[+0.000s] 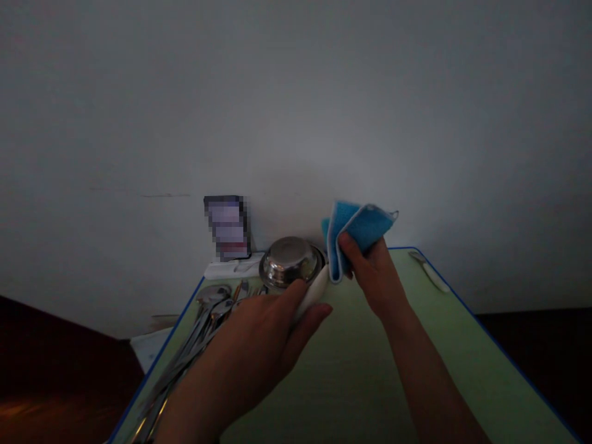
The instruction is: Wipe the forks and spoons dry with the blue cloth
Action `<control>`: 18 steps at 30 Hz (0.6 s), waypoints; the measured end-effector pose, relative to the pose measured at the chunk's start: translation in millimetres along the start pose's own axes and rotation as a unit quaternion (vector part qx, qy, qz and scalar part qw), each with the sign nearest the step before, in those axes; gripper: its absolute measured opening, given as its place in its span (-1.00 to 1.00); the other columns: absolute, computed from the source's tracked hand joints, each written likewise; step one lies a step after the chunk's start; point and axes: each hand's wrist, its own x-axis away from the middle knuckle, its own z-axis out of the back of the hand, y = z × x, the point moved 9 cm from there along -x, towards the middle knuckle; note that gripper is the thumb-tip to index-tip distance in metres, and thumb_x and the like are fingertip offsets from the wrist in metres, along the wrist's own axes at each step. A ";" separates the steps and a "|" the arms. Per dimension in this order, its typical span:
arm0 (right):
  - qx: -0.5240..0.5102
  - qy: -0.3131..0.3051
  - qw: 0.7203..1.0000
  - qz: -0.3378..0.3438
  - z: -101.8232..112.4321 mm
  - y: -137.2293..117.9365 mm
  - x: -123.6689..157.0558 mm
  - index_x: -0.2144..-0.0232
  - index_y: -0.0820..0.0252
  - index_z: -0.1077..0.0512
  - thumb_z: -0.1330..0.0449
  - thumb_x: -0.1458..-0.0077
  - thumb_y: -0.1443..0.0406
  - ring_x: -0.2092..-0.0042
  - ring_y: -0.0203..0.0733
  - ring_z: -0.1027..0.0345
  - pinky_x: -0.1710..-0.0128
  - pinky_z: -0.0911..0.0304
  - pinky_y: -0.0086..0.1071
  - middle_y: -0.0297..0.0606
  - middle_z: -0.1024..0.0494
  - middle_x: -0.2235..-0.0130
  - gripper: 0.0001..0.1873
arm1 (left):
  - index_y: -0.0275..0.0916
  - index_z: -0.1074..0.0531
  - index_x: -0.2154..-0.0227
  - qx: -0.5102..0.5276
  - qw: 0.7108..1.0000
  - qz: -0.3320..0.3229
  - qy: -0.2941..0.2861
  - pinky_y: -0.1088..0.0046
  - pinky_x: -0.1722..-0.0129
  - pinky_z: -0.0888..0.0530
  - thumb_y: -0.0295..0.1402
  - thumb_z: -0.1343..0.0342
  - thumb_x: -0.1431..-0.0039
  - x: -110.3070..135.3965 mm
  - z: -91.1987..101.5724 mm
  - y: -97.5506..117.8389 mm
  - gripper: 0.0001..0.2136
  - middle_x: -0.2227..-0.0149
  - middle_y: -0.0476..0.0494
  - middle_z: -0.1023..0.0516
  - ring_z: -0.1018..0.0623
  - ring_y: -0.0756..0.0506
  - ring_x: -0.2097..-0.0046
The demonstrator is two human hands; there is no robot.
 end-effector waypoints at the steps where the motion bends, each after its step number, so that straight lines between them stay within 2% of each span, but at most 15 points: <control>1: -0.019 0.023 1.000 0.002 3.4 0.0 -0.1 0.02 0.09 -0.17 -0.13 0.06 -0.02 0.43 -0.26 -0.34 0.45 -0.26 -0.38 -0.31 -0.48 0.35 -0.41 | -0.19 -0.29 0.20 0.010 1.000 -0.003 -0.002 0.42 0.49 -0.31 -0.10 0.26 -0.26 0.0 -0.3 0.8 -0.67 0.45 -0.05 -0.53 -0.53 -0.12 0.43; 3: -0.040 0.060 0.997 -0.002 9.5 1.1 -0.3 0.07 0.05 -0.22 -0.03 0.00 -0.07 0.45 -0.26 -0.34 0.50 -0.23 -0.39 -0.34 -0.47 0.39 -0.48 | -0.19 -0.30 0.20 0.028 1.000 -0.002 -0.006 0.42 0.47 -0.31 -0.11 0.26 -0.26 0.0 -0.5 0.8 -0.67 0.44 -0.06 -0.53 -0.53 -0.11 0.42; 6: -0.060 0.034 0.997 -0.033 8.0 7.4 -3.4 0.20 0.08 -0.33 0.08 -0.04 -0.10 0.35 -0.18 -0.38 0.42 -0.26 -0.34 -0.30 -0.48 0.43 -0.51 | -0.19 -0.31 0.24 0.055 0.998 0.013 -0.016 0.40 0.43 -0.32 -0.12 0.27 -0.26 -0.2 -0.1 -4.2 -0.67 0.41 -0.06 -0.52 -0.52 -0.11 0.40; 10: -0.080 0.072 0.991 -0.074 23.6 19.3 -8.5 0.34 0.09 -0.38 -0.07 0.05 -0.01 0.28 -0.12 -0.36 0.32 -0.26 -0.28 -0.31 -0.48 0.43 -0.65 | -0.21 -0.34 0.28 0.098 0.994 0.032 -0.021 0.43 0.39 -0.35 -0.13 0.25 -0.25 -0.4 7.7 -15.2 -0.67 0.38 -0.08 -0.52 -0.49 -0.08 0.37; 13: -0.114 0.068 0.988 -0.076 31.6 21.2 -11.5 0.44 0.12 -0.38 -0.09 0.07 0.06 0.29 -0.12 -0.35 0.29 -0.25 -0.25 -0.32 -0.47 0.44 -0.73 | -0.24 -0.39 0.35 0.130 0.990 0.048 -0.021 0.54 0.53 -0.30 -0.15 0.23 -0.24 1.4 14.5 -26.4 -0.65 0.49 -0.05 -0.49 -0.46 -0.03 0.45; 15: -0.055 0.044 0.997 -0.040 35.6 11.1 -11.9 0.51 0.12 -0.37 -0.07 0.03 0.08 0.32 -0.14 -0.32 0.29 -0.23 -0.26 -0.35 -0.44 0.48 -0.74 | -0.26 -0.42 0.40 0.136 0.989 0.052 -0.020 0.57 0.60 -0.25 -0.15 0.18 -0.22 3.0 17.0 -32.7 -0.65 0.57 -0.01 -0.44 -0.41 0.01 0.53; 17: 0.061 -0.010 0.998 0.011 32.2 -4.5 -9.4 0.57 0.13 -0.36 -0.04 -0.02 0.08 0.34 -0.15 -0.30 0.29 -0.20 -0.27 -0.36 -0.41 0.50 -0.70 | -0.28 -0.43 0.46 0.135 0.989 0.051 -0.030 0.59 0.62 -0.23 -0.15 0.16 -0.20 3.7 15.5 -37.0 -0.64 0.62 0.01 -0.40 -0.36 0.03 0.58; 18: 0.081 -0.030 0.996 0.015 30.5 -8.9 -7.1 0.58 0.14 -0.37 -0.05 -0.03 0.10 0.34 -0.15 -0.30 0.28 -0.19 -0.27 -0.36 -0.42 0.50 -0.70 | -0.28 -0.44 0.45 0.133 0.989 0.051 -0.038 0.59 0.62 -0.23 -0.15 0.16 -0.20 3.6 13.6 -38.6 -0.63 0.63 0.01 -0.40 -0.36 0.03 0.59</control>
